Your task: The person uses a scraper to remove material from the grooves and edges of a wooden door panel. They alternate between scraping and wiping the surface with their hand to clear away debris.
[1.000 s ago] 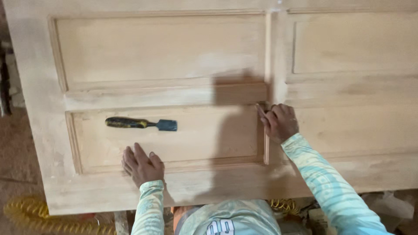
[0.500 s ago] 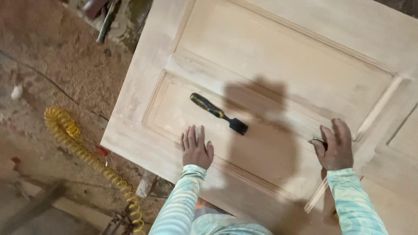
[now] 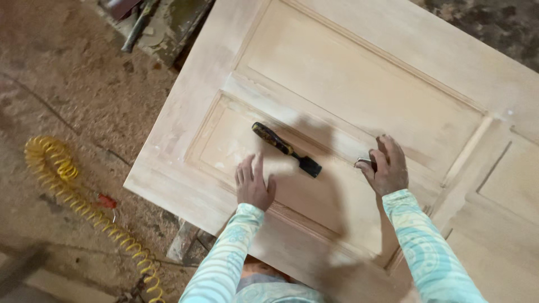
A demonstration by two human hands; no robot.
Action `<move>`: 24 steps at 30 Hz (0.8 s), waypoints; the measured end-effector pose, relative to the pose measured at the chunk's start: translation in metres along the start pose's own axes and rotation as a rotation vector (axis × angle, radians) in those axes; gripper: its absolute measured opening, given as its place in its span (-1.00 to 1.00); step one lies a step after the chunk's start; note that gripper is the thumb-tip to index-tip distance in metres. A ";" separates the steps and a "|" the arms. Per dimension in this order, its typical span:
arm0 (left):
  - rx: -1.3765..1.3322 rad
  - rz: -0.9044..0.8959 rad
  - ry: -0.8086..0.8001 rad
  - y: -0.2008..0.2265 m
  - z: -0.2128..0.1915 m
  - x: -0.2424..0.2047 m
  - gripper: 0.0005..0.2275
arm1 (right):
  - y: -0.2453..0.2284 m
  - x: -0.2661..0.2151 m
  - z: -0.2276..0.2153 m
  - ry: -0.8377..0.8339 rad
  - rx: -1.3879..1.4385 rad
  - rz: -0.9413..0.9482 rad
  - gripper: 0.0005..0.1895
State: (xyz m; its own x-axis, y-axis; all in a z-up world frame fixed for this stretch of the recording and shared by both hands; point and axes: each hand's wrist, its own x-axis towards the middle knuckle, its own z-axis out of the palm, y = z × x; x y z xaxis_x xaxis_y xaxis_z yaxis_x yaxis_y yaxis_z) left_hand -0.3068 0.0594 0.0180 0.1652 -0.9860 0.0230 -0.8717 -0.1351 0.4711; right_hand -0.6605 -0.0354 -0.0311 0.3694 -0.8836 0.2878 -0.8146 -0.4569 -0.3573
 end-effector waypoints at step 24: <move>0.362 -0.265 0.060 -0.145 -0.049 0.290 -0.42 | -0.087 0.110 0.043 0.006 0.184 0.115 -0.70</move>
State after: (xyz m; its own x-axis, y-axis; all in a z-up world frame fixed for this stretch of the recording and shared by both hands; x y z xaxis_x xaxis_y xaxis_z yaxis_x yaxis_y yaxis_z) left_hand -0.1100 -0.2025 -0.0003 0.4217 -0.9067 -0.0008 -0.8991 -0.4183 0.1288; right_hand -0.5296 -0.0975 -0.0067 0.2762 -0.9305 0.2407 -0.7553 -0.3650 -0.5444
